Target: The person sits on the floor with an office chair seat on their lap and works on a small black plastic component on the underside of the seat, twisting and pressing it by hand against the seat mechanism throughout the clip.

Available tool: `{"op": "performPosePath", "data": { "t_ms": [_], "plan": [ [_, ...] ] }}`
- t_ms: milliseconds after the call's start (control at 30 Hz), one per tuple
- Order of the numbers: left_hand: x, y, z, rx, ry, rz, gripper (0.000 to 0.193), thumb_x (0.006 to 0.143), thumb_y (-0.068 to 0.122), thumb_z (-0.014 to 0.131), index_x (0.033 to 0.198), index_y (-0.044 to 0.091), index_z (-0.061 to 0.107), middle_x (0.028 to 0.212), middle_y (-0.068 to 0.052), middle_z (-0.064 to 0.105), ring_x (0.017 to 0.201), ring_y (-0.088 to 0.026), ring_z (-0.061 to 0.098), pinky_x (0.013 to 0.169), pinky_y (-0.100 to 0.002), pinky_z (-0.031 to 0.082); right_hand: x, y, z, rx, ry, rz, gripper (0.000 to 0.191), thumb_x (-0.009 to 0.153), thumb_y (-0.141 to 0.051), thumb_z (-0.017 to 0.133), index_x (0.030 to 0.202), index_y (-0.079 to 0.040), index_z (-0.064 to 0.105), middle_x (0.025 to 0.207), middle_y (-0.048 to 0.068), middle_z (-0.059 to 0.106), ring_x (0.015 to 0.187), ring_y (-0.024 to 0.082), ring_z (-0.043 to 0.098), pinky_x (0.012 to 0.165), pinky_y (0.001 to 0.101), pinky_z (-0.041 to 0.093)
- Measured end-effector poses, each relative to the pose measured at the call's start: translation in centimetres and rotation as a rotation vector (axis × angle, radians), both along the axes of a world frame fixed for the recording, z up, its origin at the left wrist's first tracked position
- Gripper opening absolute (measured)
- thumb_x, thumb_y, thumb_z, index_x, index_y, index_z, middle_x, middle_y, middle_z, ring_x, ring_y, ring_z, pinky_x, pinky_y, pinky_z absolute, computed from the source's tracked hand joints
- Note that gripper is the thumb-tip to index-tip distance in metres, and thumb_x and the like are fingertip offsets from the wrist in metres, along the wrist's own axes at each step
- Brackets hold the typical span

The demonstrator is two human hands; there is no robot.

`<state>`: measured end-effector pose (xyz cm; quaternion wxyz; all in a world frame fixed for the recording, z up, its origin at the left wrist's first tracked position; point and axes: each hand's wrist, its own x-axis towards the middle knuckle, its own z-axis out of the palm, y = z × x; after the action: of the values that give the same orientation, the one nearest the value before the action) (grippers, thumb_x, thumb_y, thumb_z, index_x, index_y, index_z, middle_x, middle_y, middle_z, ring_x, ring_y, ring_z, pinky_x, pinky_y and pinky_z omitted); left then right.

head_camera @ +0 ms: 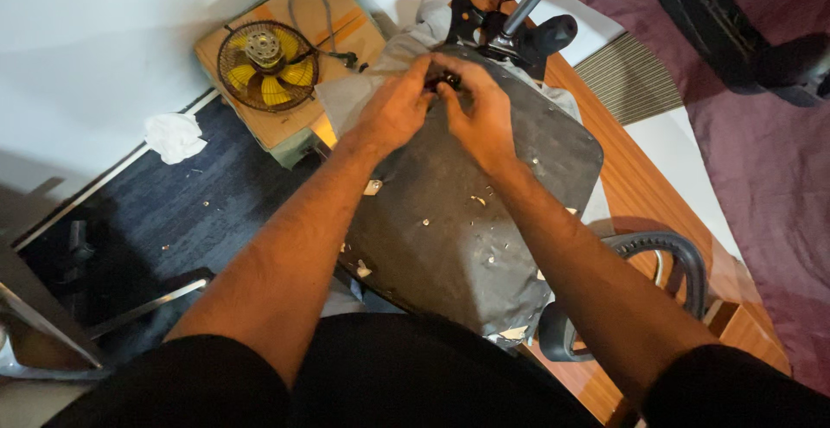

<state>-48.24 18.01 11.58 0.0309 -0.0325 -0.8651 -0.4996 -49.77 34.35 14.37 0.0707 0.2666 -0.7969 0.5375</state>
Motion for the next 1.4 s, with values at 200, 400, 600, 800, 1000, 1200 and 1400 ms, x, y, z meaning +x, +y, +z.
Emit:
{"op": "performPosePath", "data": {
  "t_ms": [200,400,600,800,1000,1200,1400],
  "plan": [
    [-0.1,-0.1,0.1,-0.013,0.007,0.022,0.066,0.087,0.016,0.072,0.145,0.020,0.041,0.111,-0.022,0.073,0.105,-0.046,0.068,0.085,-0.055,0.054,-0.1,-0.4,0.0,0.177,-0.092,-0.225,0.033,0.090,-0.013,0.088,0.117,-0.004,0.070,0.103,0.008,0.073,0.090,0.015,0.071,0.079,0.0268,0.057],
    [0.2,-1.1,0.2,-0.043,-0.048,-0.042,0.066,0.096,0.017,0.066,0.154,0.021,0.035,0.113,-0.024,0.071,0.107,-0.049,0.064,0.084,-0.058,0.050,0.5,0.0,0.9,0.082,-0.173,0.011,0.037,0.097,-0.010,0.074,0.133,-0.005,0.066,0.117,0.006,0.076,0.100,0.010,0.071,0.086,0.0241,0.058],
    [-0.4,0.2,-0.8,0.001,0.100,0.018,0.060,0.091,0.013,0.068,0.145,0.020,0.042,0.113,-0.020,0.075,0.109,-0.044,0.070,0.086,-0.053,0.055,0.3,-0.4,1.0,0.197,-0.103,-0.129,0.033,0.092,-0.011,0.084,0.121,-0.005,0.071,0.102,0.007,0.078,0.091,0.011,0.072,0.084,0.0265,0.059],
    [-0.2,0.1,-0.4,-0.037,-0.016,0.009,0.070,0.089,0.015,0.071,0.151,0.016,0.037,0.113,-0.026,0.069,0.107,-0.049,0.064,0.086,-0.055,0.052,0.4,0.1,1.8,0.113,-0.146,0.012,0.040,0.095,-0.005,0.072,0.135,-0.005,0.064,0.115,0.006,0.075,0.100,0.010,0.071,0.085,0.0260,0.059],
    [0.5,0.2,0.7,-0.049,-0.077,0.005,0.055,0.089,0.018,0.068,0.140,0.016,0.048,0.112,-0.025,0.070,0.106,-0.048,0.065,0.085,-0.057,0.051,0.2,-0.6,1.7,0.237,-0.169,-0.116,0.032,0.093,-0.011,0.082,0.123,-0.005,0.071,0.102,0.008,0.077,0.090,0.013,0.072,0.081,0.0288,0.059],
    [-0.3,-0.6,-0.5,0.004,-0.017,-0.055,0.035,0.098,0.021,0.063,0.131,0.011,0.057,0.110,-0.025,0.071,0.109,-0.047,0.065,0.088,-0.055,0.052,0.5,-0.1,0.6,0.114,-0.139,-0.009,0.042,0.096,-0.008,0.072,0.136,-0.005,0.062,0.109,0.006,0.076,0.098,0.012,0.075,0.088,0.0264,0.060],
    [-0.2,-1.1,-0.5,-0.052,-0.027,-0.086,0.043,0.087,0.023,0.071,0.124,0.008,0.057,0.104,-0.026,0.070,0.102,-0.048,0.064,0.081,-0.055,0.050,-0.1,-0.4,0.6,0.163,-0.167,-0.139,0.035,0.089,-0.011,0.088,0.112,0.000,0.064,0.101,0.007,0.076,0.095,0.013,0.071,0.082,0.0271,0.060]
  ]
}}
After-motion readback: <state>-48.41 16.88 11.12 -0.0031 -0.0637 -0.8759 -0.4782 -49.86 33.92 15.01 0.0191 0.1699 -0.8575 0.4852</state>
